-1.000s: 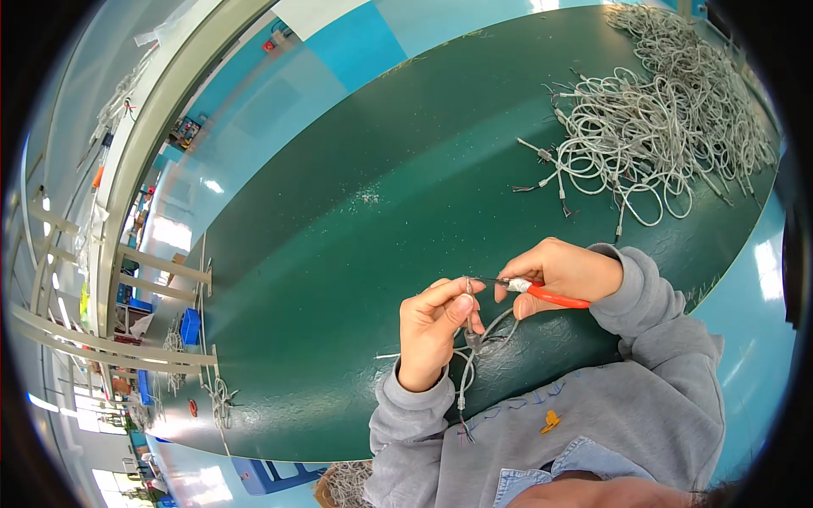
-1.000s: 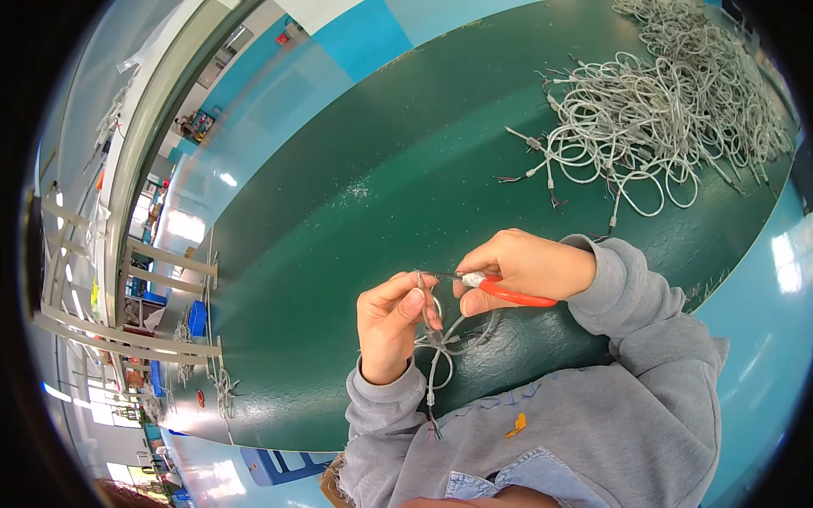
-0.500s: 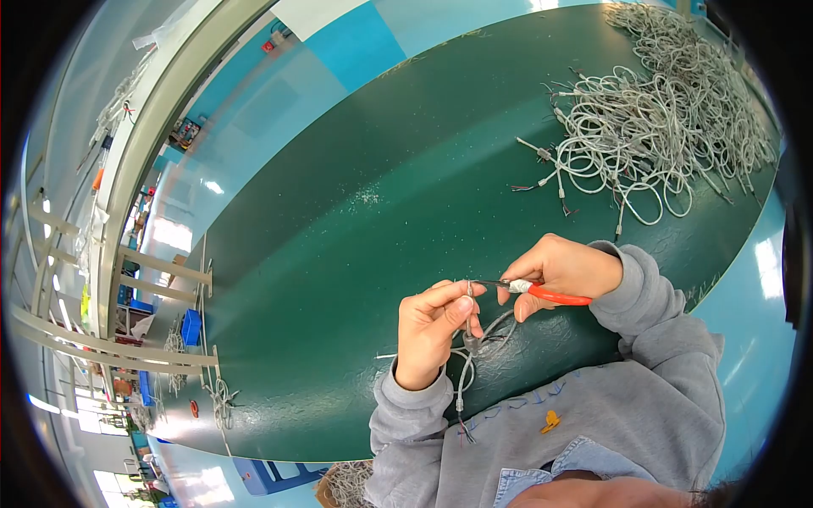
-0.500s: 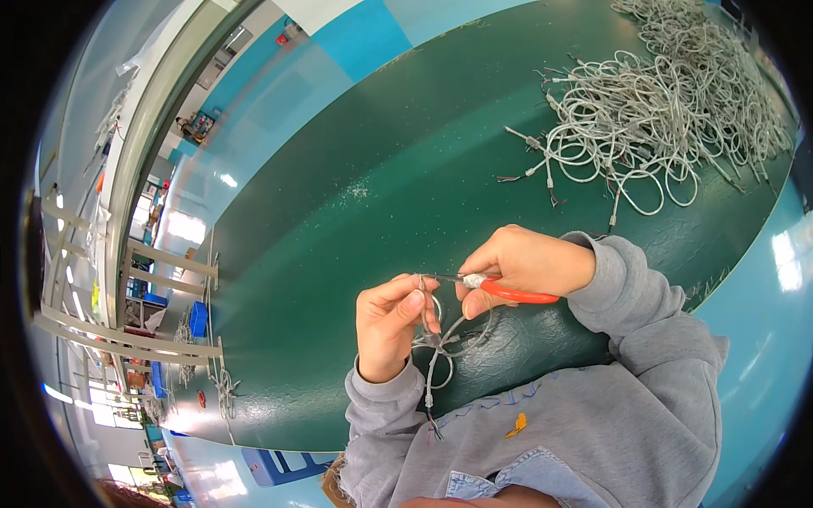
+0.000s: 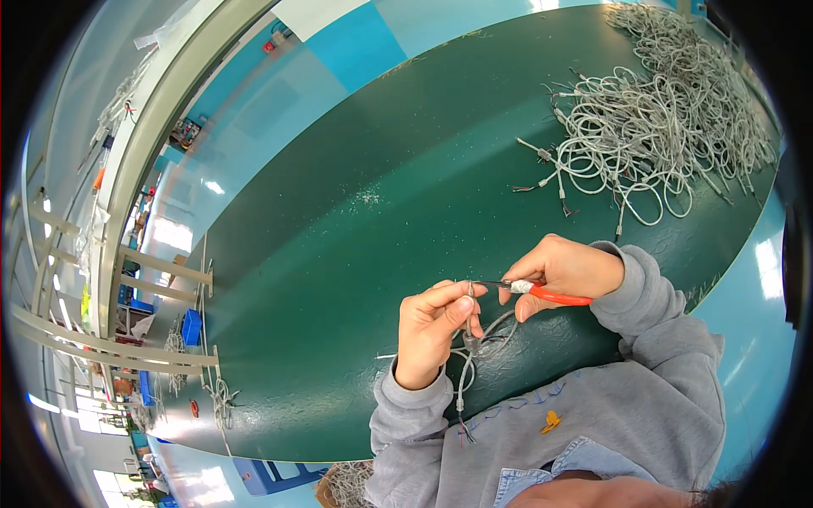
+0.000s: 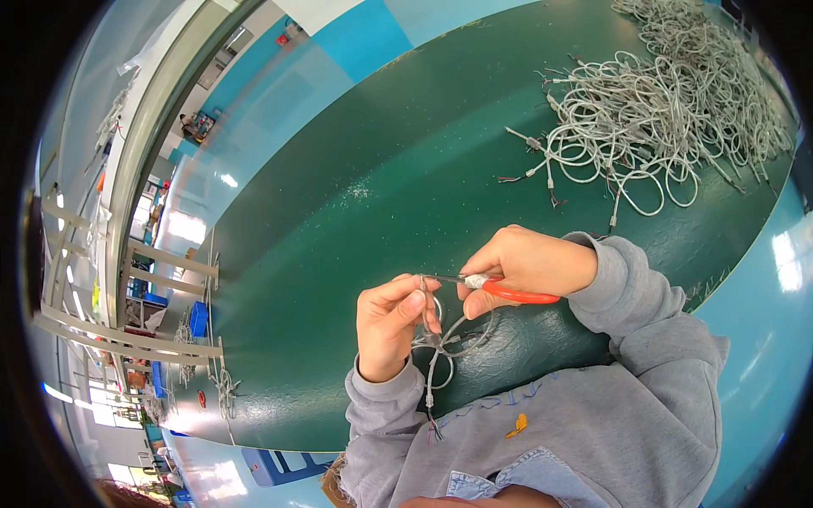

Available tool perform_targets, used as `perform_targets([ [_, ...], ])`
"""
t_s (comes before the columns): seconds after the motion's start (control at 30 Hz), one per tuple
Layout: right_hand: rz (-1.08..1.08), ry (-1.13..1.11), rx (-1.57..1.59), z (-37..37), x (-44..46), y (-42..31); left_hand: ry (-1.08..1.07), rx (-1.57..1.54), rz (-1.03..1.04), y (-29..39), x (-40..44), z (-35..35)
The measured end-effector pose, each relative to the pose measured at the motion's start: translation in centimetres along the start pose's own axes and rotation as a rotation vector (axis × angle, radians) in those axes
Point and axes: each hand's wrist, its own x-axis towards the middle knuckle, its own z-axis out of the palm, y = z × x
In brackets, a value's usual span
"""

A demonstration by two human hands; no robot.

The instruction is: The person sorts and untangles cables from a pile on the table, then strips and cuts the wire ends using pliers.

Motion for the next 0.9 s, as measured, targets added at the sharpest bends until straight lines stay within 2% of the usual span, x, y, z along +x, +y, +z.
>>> perform_targets([
  [0.2, 0.034, -0.02, -0.028, -0.2, -0.1, -0.3, -0.018, 0.006, -0.012, 0.3, -0.1, 0.1],
  [0.3, 0.168, -0.082, 0.112, -0.3, -0.1, -0.5, -0.019, 0.002, 0.005, 0.1, 0.0, 0.1],
  [0.47, 0.117, 0.001, 0.02, -0.4, -0.1, -0.4, 0.018, -0.014, 0.013, 0.1, 0.1, -0.2],
  [0.57, -0.017, 0.142, -0.175, -0.5, 0.2, 0.0, 0.058, -0.018, 0.021, 1.0, 0.4, -0.3],
  [0.73, -0.179, 0.227, -0.236, 0.2, 0.9, 0.9, 0.085, 0.019, 0.076, 2.4, 1.2, -0.6],
  [0.83, -0.391, 0.528, -0.455, 1.0, 1.8, 1.2, 0.082, 0.025, 0.105, 2.9, 1.7, -0.5],
  [0.9, -0.418, 0.614, -0.564, 1.3, 2.0, 0.8, 0.081, 0.028, 0.114, 2.8, 1.8, -0.3],
])
